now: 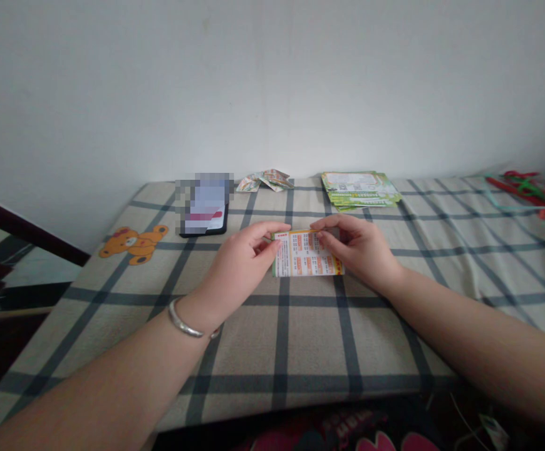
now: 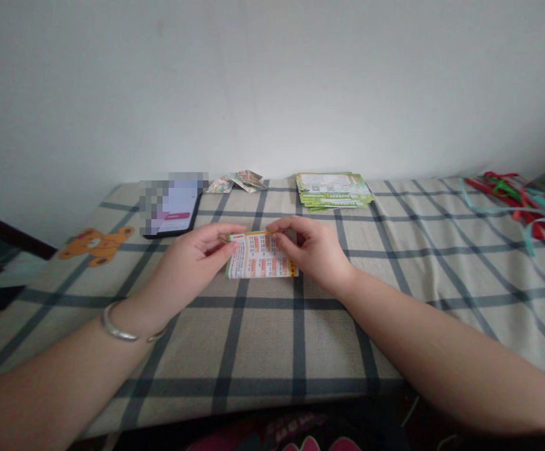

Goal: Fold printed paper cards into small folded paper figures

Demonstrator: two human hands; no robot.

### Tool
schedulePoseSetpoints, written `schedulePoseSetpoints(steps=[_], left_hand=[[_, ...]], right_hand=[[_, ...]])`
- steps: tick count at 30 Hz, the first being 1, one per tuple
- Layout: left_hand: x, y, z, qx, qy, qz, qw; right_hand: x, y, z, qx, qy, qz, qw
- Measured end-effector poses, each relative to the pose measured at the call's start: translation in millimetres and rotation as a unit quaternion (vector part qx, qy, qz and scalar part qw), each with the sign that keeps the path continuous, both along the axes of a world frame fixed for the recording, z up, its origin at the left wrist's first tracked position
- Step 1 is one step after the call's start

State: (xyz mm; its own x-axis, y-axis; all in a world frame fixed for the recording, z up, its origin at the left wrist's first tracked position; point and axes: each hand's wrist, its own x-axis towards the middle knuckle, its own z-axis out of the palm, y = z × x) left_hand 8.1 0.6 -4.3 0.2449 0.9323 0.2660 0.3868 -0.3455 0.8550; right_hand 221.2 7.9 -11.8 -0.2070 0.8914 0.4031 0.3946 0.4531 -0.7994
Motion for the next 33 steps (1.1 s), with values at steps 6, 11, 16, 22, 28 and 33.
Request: schedulePoseSetpoints(steps=[6, 11, 16, 22, 28, 33], left_hand=[[1.5, 0.8, -1.8, -0.03, -0.061, -0.011, 0.998], [2.9, 1.7, -1.3, -0.089, -0.069, -0.037, 0.993], [4.4, 2.6, -4.2, -0.087, -0.073, -0.053, 0.992], [2.0, 3.5, -6.3, -0.064, -0.043, -0.046, 0.996], [0.0, 4.5, -7.8, -0.034, -0.002, -0.04, 0.999], [-0.4, 4.7, -8.0, -0.068, 0.004, -0.035, 0.997]], right_hand=[[-2.0, 2.1, 0.5, -0.005, 0.039, -0.008, 0.999], [-0.6, 1.8, -0.2, 0.03, 0.048, -0.026, 0.998], [0.8, 2.9, -1.9, 0.039, 0.041, -0.015, 0.998], [1.6, 4.9, -2.3, 0.059, -0.007, -0.008, 0.998], [0.6, 5.3, -2.5, 0.064, -0.031, -0.003, 0.997], [0.4, 3.4, 1.3, 0.114, -0.042, 0.002, 0.993]])
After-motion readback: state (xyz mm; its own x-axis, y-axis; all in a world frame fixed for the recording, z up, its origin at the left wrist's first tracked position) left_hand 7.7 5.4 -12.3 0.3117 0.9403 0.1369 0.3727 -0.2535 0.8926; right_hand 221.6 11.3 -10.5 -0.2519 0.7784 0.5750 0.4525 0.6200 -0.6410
